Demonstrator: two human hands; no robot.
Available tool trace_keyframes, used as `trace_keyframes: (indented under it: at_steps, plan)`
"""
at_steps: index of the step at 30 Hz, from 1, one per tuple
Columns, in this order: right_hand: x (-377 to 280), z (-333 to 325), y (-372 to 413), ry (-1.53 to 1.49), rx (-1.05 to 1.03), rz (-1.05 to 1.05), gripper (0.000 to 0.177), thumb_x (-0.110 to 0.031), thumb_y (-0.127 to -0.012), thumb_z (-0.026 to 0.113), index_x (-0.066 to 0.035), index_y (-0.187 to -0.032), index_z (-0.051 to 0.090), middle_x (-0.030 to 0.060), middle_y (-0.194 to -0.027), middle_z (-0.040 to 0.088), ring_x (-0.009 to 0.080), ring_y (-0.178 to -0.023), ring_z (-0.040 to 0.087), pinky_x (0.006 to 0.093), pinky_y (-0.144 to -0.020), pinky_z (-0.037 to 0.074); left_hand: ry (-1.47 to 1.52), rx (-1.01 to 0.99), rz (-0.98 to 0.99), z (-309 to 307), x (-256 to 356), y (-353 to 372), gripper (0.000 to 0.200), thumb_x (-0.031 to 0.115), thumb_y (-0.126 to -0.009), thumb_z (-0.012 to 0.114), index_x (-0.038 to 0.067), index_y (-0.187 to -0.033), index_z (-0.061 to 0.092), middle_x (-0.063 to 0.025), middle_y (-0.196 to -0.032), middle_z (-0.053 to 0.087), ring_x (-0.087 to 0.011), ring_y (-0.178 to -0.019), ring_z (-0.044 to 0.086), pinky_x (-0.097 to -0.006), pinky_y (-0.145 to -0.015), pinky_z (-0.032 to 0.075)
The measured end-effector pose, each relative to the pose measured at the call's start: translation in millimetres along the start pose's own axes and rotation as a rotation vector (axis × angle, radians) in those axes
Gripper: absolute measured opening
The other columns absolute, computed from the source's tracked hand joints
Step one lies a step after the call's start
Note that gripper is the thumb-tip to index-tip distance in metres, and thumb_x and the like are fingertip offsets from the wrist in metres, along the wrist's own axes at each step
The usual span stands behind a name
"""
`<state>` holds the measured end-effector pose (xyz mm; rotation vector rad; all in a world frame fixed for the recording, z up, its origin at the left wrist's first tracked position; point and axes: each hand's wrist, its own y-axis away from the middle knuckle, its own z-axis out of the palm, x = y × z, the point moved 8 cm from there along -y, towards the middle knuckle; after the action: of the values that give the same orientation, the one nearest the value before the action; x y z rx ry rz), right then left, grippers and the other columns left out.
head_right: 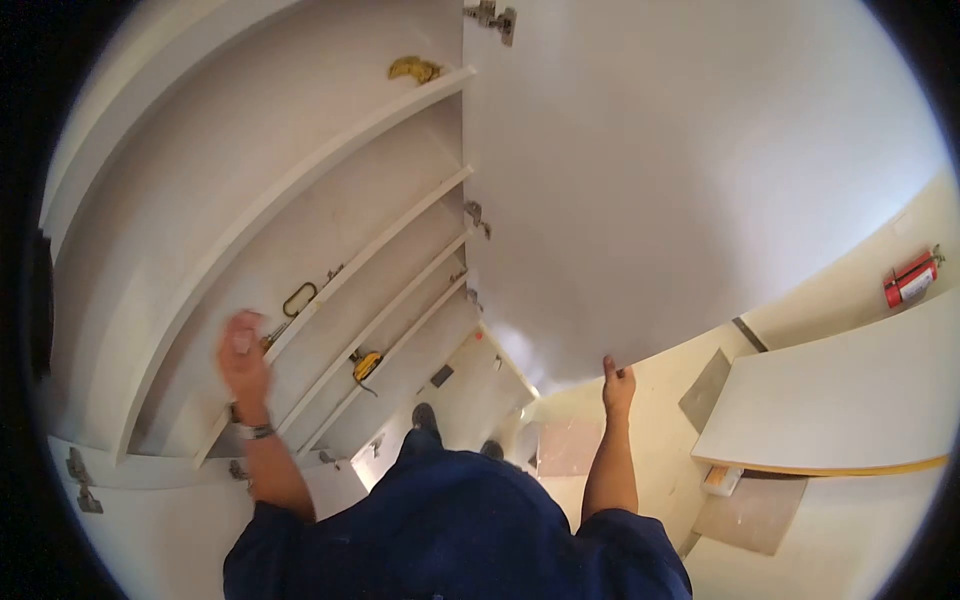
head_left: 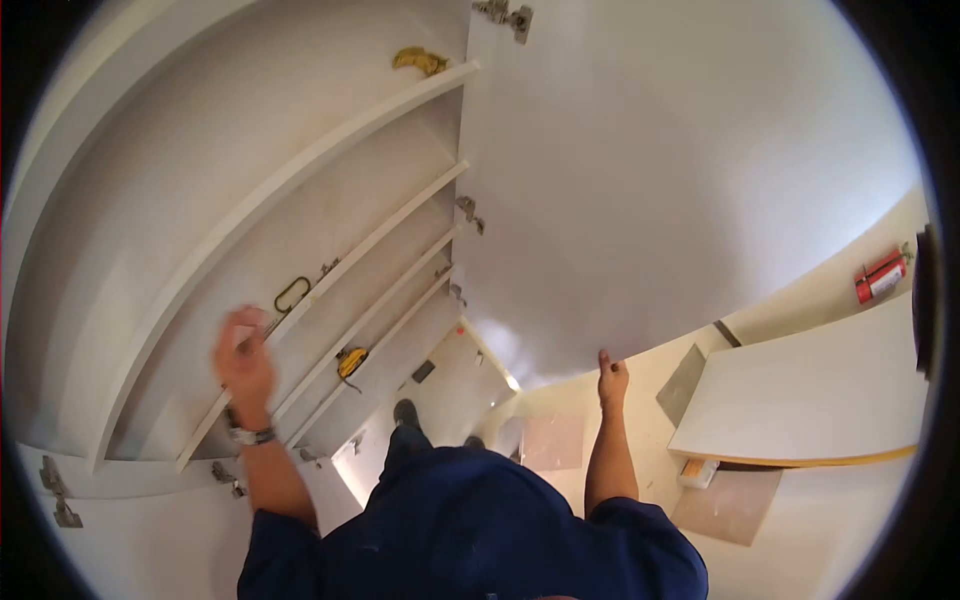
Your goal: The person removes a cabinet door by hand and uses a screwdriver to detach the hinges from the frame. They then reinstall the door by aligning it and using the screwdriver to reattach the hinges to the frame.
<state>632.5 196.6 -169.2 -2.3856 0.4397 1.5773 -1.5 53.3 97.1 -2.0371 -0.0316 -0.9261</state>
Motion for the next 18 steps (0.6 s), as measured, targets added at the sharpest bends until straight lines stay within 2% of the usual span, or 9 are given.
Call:
trace_keyframes:
  at_steps: [1, 2, 4, 7, 10, 13, 18]
  plan:
    - [-2, 1, 13, 0.015, -0.006, -0.010, 0.051, -0.045, -0.088, 0.065, 0.004, -0.103, 0.063, 0.0091, -0.090, 0.066, 0.0160, -0.084, 0.056, 0.0296, -0.077, 0.044, -0.203, 0.176, 0.063, -47, 14, -21, 0.013, 0.003, -0.091, 0.058, -0.002, -0.102, 0.062, -0.0083, -0.093, 0.067, -0.0173, -0.086, 0.063, -0.0283, -0.080, 0.050]
    - [-10, 11, 19, 0.017, -0.009, -0.034, 0.053, -0.046, -0.087, 0.065, 0.004, -0.103, 0.063, 0.0096, -0.089, 0.066, 0.0162, -0.083, 0.056, 0.0307, -0.076, 0.044, -0.362, 0.394, -0.135, -87, 29, -43, 0.018, 0.009, -0.092, 0.057, -0.003, -0.104, 0.063, -0.0090, -0.091, 0.067, -0.0171, -0.084, 0.063, -0.0284, -0.078, 0.050]
    - [-11, 16, 22, 0.043, -0.048, 0.012, 0.049, -0.042, -0.085, 0.068, 0.004, -0.103, 0.063, 0.0128, -0.092, 0.068, 0.0193, -0.086, 0.060, 0.0325, -0.079, 0.046, -0.391, 0.520, 0.002, -130, 48, -76, 0.021, 0.016, -0.094, 0.058, -0.002, -0.104, 0.064, -0.0103, -0.097, 0.067, -0.0200, -0.089, 0.063, -0.0311, -0.081, 0.050]
    - [-5, 16, 21, 0.106, -0.079, 0.027, 0.041, -0.034, -0.084, 0.070, 0.002, -0.103, 0.064, 0.0157, -0.095, 0.069, 0.0254, -0.088, 0.064, 0.0342, -0.082, 0.047, -0.843, 0.443, 0.183, -146, 49, -102, 0.026, 0.021, -0.092, 0.060, -0.001, -0.106, 0.063, -0.0137, -0.105, 0.065, -0.0263, -0.098, 0.061, -0.0368, -0.087, 0.048]
    - [-5, 18, 19, 0.161, -0.093, 0.015, 0.038, -0.029, -0.082, 0.072, 0.002, -0.102, 0.065, 0.0168, -0.095, 0.069, 0.0269, -0.089, 0.065, 0.0350, -0.081, 0.048, -1.015, 0.329, 0.153, -139, 29, -113, 0.033, 0.027, -0.091, 0.062, -0.001, -0.110, 0.061, -0.0166, -0.112, 0.062, -0.0315, -0.107, 0.056, -0.0414, -0.091, 0.045]
    - [-12, 15, 27, 0.201, -0.163, 0.032, 0.037, -0.025, -0.080, 0.072, 0.004, -0.102, 0.065, 0.0172, -0.096, 0.069, 0.0260, -0.090, 0.066, 0.0345, -0.081, 0.048, -1.101, 0.325, 0.185, -129, 36, -114, 0.038, 0.031, -0.090, 0.061, 0.000, -0.113, 0.060, -0.0164, -0.114, 0.061, -0.0321, -0.110, 0.054, -0.0434, -0.092, 0.043]
    - [-33, 27, 47, 0.281, -0.273, 0.021, 0.037, -0.021, -0.078, 0.072, 0.004, -0.104, 0.064, 0.0199, -0.100, 0.069, 0.0311, -0.095, 0.066, 0.0367, -0.084, 0.049, -1.080, 0.263, 0.006, -133, 22, -115, 0.039, 0.034, -0.092, 0.058, 0.000, -0.112, 0.060, -0.0142, -0.118, 0.060, -0.0315, -0.115, 0.051, -0.0447, -0.094, 0.041]
